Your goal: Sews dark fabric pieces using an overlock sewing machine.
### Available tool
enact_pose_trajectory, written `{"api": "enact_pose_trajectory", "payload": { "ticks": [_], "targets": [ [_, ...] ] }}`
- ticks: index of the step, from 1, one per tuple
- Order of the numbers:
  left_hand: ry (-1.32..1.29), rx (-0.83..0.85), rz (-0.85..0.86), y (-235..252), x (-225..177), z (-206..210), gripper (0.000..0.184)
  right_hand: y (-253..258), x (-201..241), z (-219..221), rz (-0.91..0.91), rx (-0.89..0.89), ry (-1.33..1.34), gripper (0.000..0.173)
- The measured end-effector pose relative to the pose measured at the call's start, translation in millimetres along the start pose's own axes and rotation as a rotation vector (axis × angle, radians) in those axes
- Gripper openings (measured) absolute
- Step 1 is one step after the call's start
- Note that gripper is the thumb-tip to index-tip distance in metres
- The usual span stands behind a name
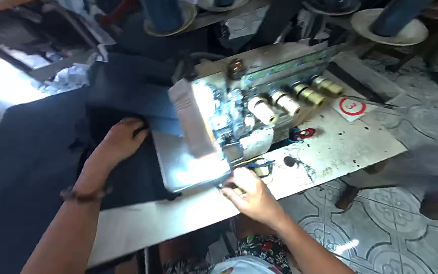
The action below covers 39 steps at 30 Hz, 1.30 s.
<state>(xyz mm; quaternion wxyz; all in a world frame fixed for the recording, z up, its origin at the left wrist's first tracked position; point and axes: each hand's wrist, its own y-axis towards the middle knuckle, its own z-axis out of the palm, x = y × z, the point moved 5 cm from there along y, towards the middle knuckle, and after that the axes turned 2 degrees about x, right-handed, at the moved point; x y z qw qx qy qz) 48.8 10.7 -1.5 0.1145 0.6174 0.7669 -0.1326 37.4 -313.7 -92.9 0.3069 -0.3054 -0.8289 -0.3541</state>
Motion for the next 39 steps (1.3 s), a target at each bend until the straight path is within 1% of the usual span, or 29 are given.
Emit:
{"api": "enact_pose_trajectory", "payload": {
  "ticks": [1, 2, 5, 7, 8, 9, 12, 14, 18, 20, 22, 24, 25, 27, 28, 29, 30, 31, 32, 33, 34, 35, 36, 37, 38, 39],
  "targets": [
    [-0.005, -0.068, 0.076, -20, 19, -3, 0.027, -1, -2, 1, 0.003, 0.007, 0.008, 0.024],
    [0.01, -0.128, 0.071, -43, 39, -10, 0.029, -1, -4, 3, -0.008, 0.006, 0.004, 0.024],
    [0.034, -0.241, -0.17, -123, 97, -27, 0.031, -1, -3, 5, -0.054, 0.003, -0.024, 0.025],
    [0.042, -0.267, -0.323, -164, 132, -20, 0.043, -1, 0, 4, -0.065, 0.005, -0.043, 0.026],
    [0.043, -0.291, -0.369, -179, 145, -13, 0.048, -2, 1, 4, -0.07, 0.006, -0.055, 0.027],
    [0.041, -0.333, -0.391, -189, 152, -6, 0.049, -2, 2, 4, -0.075, 0.005, -0.071, 0.028],
    [0.032, -0.466, -0.35, -202, 150, 6, 0.035, -4, 2, 4, -0.09, 0.012, -0.133, 0.032],
    [0.039, -0.49, -0.33, -198, 142, 4, 0.028, -5, 3, 4, -0.092, 0.015, -0.154, 0.033],
    [-0.082, -0.506, -0.352, -189, 146, -10, 0.028, -5, 5, 3, -0.118, -0.004, -0.159, 0.032],
    [-0.179, -0.477, -0.382, -191, 151, -19, 0.028, -5, 6, 3, -0.118, 0.006, -0.152, 0.032],
    [-0.246, -0.446, -0.417, -188, 166, -29, 0.031, -5, 6, 2, -0.112, 0.011, -0.137, 0.032],
    [-0.248, -0.487, -0.444, -183, 185, -44, 0.037, -5, 6, 2, -0.111, 0.009, -0.12, 0.032],
    [-0.249, -0.522, -0.472, -184, 186, -51, 0.039, -6, 6, 1, -0.121, -0.002, -0.112, 0.032],
    [-0.301, -0.561, -0.522, -191, 171, -60, 0.041, -7, 10, -3, -0.144, -0.067, -0.103, 0.03],
    [-0.348, -0.542, -0.519, -198, 152, -61, 0.041, -8, 12, -6, -0.139, -0.111, -0.079, 0.028],
    [-0.395, -0.508, -0.484, -204, 129, -59, 0.041, -9, 15, -8, -0.113, -0.153, -0.015, 0.026],
    [-0.429, -0.465, -0.416, -209, 106, -54, 0.038, -12, 19, -8, -0.049, -0.172, 0.104, 0.023],
    [-0.454, -0.417, -0.328, -213, 82, -45, 0.035, -15, 25, -4, 0.056, -0.146, 0.285, 0.022],
    [-0.473, -0.363, -0.237, -217, 58, -33, 0.031, -18, 34, 6, 0.183, -0.055, 0.509, 0.028],
    [-0.498, -0.301, -0.144, -222, 33, -15, 0.029, -24, 46, 21, 0.291, 0.098, 0.699, 0.034],
    [-0.531, -0.226, -0.06, -226, 11, 7, 0.028, -30, 60, 38, 0.359, 0.283, 0.856, 0.044],
    [-0.562, -0.125, 0.011, -232, -10, 31, 0.029, -34, 73, 54, 0.405, 0.448, 1.0, 0.062],
    [-0.574, -0.014, 0.082, -240, -30, 53, 0.031, -36, 84, 66, 0.456, 0.558, 1.113, 0.07],
    [-0.575, 0.084, 0.162, -249, -51, 72, 0.032, -37, 91, 73, 0.525, 0.586, 1.188, 0.06],
    [-0.579, 0.171, 0.253, -259, -70, 89, 0.03, -36, 92, 75, 0.624, 0.537, 1.224, 0.045],
    [-0.591, 0.258, 0.348, -269, -86, 104, 0.027, -36, 90, 73, 0.715, 0.472, 1.232, 0.038]
  ]
}}
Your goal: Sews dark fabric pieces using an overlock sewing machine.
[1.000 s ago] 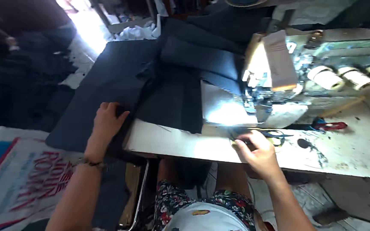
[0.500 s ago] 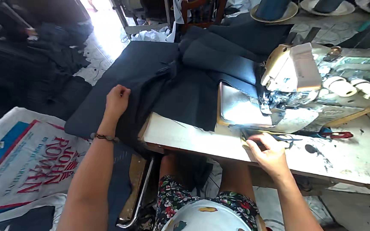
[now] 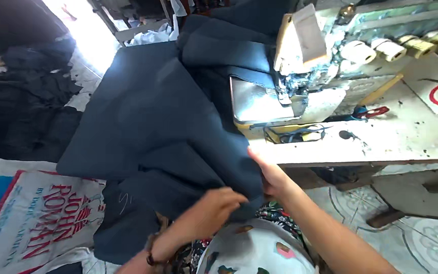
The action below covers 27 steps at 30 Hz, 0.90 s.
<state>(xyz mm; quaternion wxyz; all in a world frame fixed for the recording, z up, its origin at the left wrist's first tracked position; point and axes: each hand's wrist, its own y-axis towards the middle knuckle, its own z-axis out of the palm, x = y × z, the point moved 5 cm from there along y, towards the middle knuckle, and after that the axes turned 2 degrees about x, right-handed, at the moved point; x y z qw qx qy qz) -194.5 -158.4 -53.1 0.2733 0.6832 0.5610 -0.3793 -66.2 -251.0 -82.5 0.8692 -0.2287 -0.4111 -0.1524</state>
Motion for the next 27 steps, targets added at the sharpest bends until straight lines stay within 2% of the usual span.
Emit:
{"api": "enact_pose_trajectory", "payload": {
  "ticks": [2, 3, 4, 7, 9, 11, 14, 16, 20, 23, 27],
  "targets": [
    [-0.043, 0.198, 0.115, -1, -6, 30, 0.024, 0, 3, -11, 0.032, -0.198, -0.026, 0.023],
    [0.001, 0.216, 0.162, 1, -7, 34, 0.022, -1, 2, -17, 0.024, -0.245, -0.07, 0.018],
    [0.102, 0.147, 0.199, 7, -7, 30, 0.02, -4, 1, -21, 0.002, -0.267, -0.107, 0.017],
    [0.446, -0.224, 0.25, 42, -10, -11, 0.023, -17, -5, -29, -0.121, -0.232, -0.15, 0.017],
    [0.472, -0.307, 0.28, 70, -11, -36, 0.032, -25, -6, -32, -0.223, -0.172, -0.176, 0.018],
    [0.47, -0.277, 0.3, 92, -13, -45, 0.037, -31, -5, -35, -0.294, -0.165, -0.231, 0.018],
    [0.457, -0.235, 0.323, 110, -16, -42, 0.029, -38, 0, -45, -0.328, -0.154, -0.302, 0.017],
    [0.488, -0.209, 0.313, 116, -18, -39, 0.027, -41, 2, -52, -0.346, -0.121, -0.356, 0.017],
    [0.574, -0.11, 0.271, 121, -23, -37, 0.035, -43, 3, -59, -0.344, -0.066, -0.459, 0.017],
    [0.546, -0.062, 0.306, 123, -25, -35, 0.029, -43, 2, -62, -0.37, -0.014, -0.493, 0.017],
    [0.339, -0.164, 0.389, 126, -23, -35, 0.015, -48, -1, -66, -0.345, -0.021, -0.437, 0.019]
  ]
}}
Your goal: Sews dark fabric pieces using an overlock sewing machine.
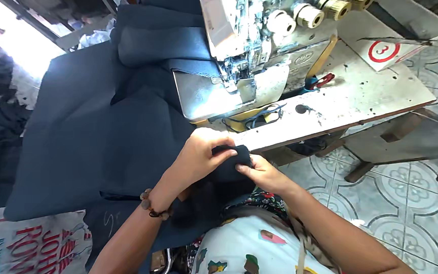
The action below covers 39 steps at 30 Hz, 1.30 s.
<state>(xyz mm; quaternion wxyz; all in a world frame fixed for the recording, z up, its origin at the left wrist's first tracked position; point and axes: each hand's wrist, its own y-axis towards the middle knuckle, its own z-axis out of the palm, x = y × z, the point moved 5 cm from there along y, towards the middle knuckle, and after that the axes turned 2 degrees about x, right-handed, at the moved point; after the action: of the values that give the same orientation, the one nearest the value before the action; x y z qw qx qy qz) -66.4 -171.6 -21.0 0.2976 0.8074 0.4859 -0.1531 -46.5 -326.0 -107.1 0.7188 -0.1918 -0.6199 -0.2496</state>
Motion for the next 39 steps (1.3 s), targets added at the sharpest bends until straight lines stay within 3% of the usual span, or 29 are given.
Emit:
{"api": "enact_pose_trajectory", "payload": {
  "ticks": [4, 9, 13, 18, 20, 24, 26, 29, 32, 35, 37, 39],
  "targets": [
    [-0.214, -0.063, -0.07, -3, 3, 7, 0.023, -4, 0, -2, 0.069, -0.016, 0.082, 0.017],
    [-0.124, -0.077, 0.027, -4, 0, 11, 0.008, 9, 9, -1, 0.026, -0.034, 0.01, 0.012],
    [-0.094, -0.106, 0.092, -7, 0, 14, 0.009, 14, 12, 9, 0.034, -0.189, -0.06, 0.01],
    [0.103, 0.065, 0.211, -13, 4, 4, 0.034, -2, 23, 7, -0.231, -0.171, -0.272, 0.019],
    [0.231, 0.151, 0.219, -21, 18, -6, 0.036, -17, 35, -13, -0.234, -0.268, -0.283, 0.021],
    [0.389, 0.261, -0.029, -55, 45, -50, 0.011, -49, 57, -70, -0.033, -0.674, -0.109, 0.029],
    [0.379, 0.242, -0.167, -79, 58, -69, 0.008, -58, 56, -93, 0.034, -0.861, 0.016, 0.021],
    [0.199, 0.156, -0.32, -109, 72, -86, 0.008, -59, 42, -113, 0.101, -0.967, 0.07, 0.018],
    [0.144, 0.066, -0.52, -127, 63, -109, 0.013, -53, 38, -102, 0.128, -0.87, -0.006, 0.016],
    [0.127, -0.174, -0.726, -136, 43, -161, 0.023, -50, 48, -72, -0.024, -0.49, -0.271, 0.018],
    [0.076, -0.424, -0.669, -126, 35, -204, 0.024, -49, 55, -29, -0.212, -0.138, -0.477, 0.026],
    [0.282, -0.594, -0.549, -85, 32, -234, 0.032, -52, 58, 25, -0.312, 0.169, -0.414, 0.019]
  ]
}}
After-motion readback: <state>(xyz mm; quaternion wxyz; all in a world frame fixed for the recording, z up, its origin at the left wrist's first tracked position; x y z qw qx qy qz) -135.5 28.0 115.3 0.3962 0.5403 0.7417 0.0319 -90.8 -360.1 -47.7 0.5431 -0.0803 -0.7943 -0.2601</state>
